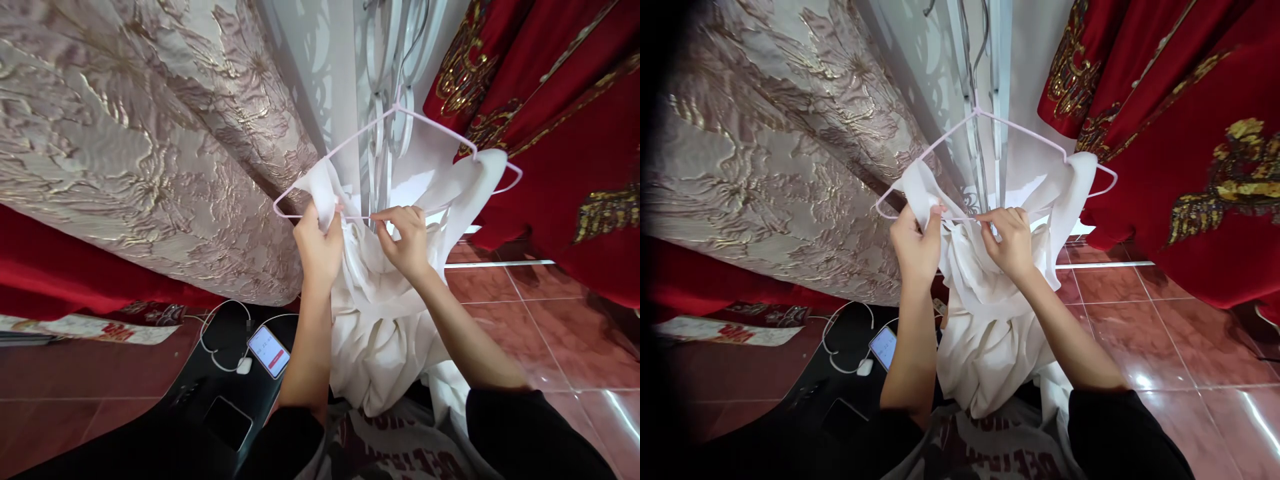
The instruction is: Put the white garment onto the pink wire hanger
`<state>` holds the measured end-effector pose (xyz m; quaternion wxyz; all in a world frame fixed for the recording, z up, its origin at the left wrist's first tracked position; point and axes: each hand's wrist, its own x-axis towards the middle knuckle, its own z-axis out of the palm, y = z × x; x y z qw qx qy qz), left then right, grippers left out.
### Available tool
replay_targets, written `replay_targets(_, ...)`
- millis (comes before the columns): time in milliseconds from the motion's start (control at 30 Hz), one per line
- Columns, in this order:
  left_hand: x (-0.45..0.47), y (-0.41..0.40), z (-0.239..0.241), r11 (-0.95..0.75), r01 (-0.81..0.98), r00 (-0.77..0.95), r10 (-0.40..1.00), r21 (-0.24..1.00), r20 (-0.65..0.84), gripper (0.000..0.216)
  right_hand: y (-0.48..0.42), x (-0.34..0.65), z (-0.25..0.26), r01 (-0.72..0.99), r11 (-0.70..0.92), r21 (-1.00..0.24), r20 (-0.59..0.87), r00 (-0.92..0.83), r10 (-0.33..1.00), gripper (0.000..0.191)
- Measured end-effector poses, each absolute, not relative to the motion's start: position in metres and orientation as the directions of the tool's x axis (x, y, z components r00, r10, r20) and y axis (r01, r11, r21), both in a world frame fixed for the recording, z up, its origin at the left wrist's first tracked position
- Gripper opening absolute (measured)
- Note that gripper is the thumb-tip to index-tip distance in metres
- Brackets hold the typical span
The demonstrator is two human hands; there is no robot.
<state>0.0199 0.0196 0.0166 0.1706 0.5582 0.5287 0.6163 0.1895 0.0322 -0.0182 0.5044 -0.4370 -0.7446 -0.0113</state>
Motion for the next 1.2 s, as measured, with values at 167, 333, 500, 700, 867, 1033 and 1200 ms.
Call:
replay_targets(167, 0.002, 0.001, 0.039, -0.439, 0.141, -0.363, 0.811, 0.887, 0.459, 0.015, 0.029, 0.191, -0.017, 0.6, 0.648, -0.468, 0.731, -0.149, 0.666, 0.019)
replay_targets(333, -0.011, -0.007, 0.052, -0.405, 0.228, -0.375, 0.803, 0.885, 0.464, 0.009, 0.027, 0.188, -0.017, 0.598, 0.645, -0.476, 0.732, -0.137, 0.668, 0.019)
replay_targets(500, -0.016, -0.006, 0.043, -0.382, 0.238, -0.39, 0.804, 0.893, 0.448, 0.008, 0.028, 0.188, -0.019, 0.592, 0.665, -0.455, 0.758, -0.135, 0.638, 0.019)
replay_targets(700, -0.009, -0.007, 0.038, -0.341, 0.008, -0.403, 0.859, 0.94, 0.315, 0.01, 0.028, 0.19, -0.019, 0.607, 0.65, -0.457, 0.746, -0.137, 0.652, 0.018)
replay_targets(867, -0.005, -0.006, 0.064, -0.356, -0.153, -0.26, 0.914, 0.922, 0.31, 0.014, 0.027, 0.191, -0.014, 0.585, 0.673, -0.454, 0.757, -0.146, 0.637, 0.016)
replay_targets(1033, -0.025, 0.001, 0.08, -0.243, -0.598, -0.127, 0.97, 0.764, 0.209, 0.03, 0.024, 0.191, -0.011, 0.589, 0.665, -0.459, 0.745, -0.153, 0.65, 0.016)
replay_targets(1200, -0.044, 0.003, 0.048, -0.416, -0.8, -0.487, 0.871, 0.432, -0.062, 0.031, 0.025, 0.192, -0.016, 0.62, 0.642, -0.452, 0.732, -0.154, 0.664, 0.018)
